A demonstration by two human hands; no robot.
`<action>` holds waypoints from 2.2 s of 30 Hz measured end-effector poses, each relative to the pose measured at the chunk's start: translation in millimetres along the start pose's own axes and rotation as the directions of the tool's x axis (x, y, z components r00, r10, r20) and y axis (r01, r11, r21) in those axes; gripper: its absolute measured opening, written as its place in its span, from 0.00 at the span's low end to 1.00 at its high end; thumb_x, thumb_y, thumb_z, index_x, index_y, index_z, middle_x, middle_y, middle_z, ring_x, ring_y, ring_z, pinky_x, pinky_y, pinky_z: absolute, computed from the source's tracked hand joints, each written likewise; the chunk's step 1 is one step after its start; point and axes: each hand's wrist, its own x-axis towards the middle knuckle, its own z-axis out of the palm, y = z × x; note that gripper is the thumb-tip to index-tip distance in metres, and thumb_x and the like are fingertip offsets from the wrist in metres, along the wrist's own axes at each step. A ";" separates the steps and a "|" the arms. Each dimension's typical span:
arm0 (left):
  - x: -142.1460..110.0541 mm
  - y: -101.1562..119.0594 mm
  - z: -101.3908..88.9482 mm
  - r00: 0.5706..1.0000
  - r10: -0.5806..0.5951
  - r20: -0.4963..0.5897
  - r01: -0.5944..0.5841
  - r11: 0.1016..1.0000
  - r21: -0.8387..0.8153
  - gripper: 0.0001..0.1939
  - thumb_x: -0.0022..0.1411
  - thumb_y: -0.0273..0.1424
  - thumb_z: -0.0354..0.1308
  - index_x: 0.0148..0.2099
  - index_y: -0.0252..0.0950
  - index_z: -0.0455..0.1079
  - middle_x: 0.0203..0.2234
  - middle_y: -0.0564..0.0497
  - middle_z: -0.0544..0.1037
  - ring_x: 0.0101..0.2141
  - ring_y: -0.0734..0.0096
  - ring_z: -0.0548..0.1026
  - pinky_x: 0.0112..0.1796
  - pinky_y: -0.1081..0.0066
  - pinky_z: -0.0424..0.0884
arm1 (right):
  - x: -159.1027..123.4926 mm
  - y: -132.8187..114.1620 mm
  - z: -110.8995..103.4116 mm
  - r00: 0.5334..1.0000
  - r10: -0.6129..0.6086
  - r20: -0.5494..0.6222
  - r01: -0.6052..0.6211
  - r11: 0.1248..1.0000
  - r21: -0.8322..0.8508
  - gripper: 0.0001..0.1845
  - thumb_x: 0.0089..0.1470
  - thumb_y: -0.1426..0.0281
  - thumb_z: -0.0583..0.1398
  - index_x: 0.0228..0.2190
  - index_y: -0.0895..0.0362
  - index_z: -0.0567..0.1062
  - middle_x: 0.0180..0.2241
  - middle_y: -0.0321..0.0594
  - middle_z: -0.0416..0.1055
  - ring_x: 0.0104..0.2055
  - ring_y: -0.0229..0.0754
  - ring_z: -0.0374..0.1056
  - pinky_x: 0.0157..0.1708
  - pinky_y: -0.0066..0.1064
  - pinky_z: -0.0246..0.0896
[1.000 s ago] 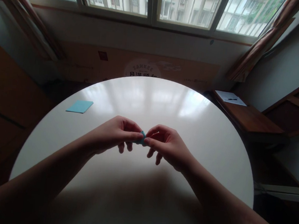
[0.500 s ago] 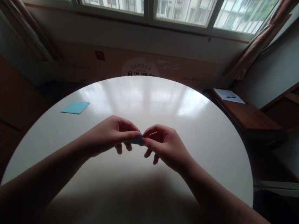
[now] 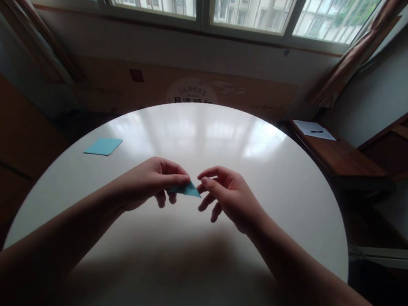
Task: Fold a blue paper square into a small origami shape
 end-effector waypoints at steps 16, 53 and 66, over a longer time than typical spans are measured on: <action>18.9 -26.6 0.7 0.986 0.093 0.137 -0.109 0.987 0.118 0.17 0.64 0.38 0.59 0.50 0.32 0.71 0.20 0.54 0.70 0.20 0.74 0.66 0.18 0.77 0.58 | -0.9 1.4 -4.9 0.876 -0.308 0.370 0.465 0.739 -0.487 0.07 0.57 0.66 0.66 0.39 0.54 0.81 0.32 0.39 0.77 0.29 0.37 0.69 0.28 0.28 0.66; -125.1 -95.6 63.5 0.793 0.603 -0.091 -0.197 0.394 0.898 0.11 0.67 0.27 0.56 0.49 0.33 0.75 0.33 0.48 0.75 0.33 0.62 0.73 0.27 0.66 0.74 | -7.7 -11.0 36.3 0.781 0.226 0.582 0.419 0.501 -0.757 0.08 0.61 0.71 0.60 0.30 0.56 0.78 0.30 0.36 0.72 0.32 0.36 0.66 0.31 0.26 0.56; -127.5 -98.4 55.9 0.755 0.656 0.012 -0.262 0.285 0.922 0.18 0.66 0.22 0.53 0.57 0.31 0.72 0.38 0.44 0.78 0.34 0.61 0.74 0.30 0.65 0.78 | -1.9 -15.8 52.9 0.834 0.287 0.471 0.388 0.302 -0.871 0.10 0.57 0.70 0.60 0.24 0.56 0.71 0.26 0.34 0.71 0.30 0.37 0.65 0.28 0.29 0.48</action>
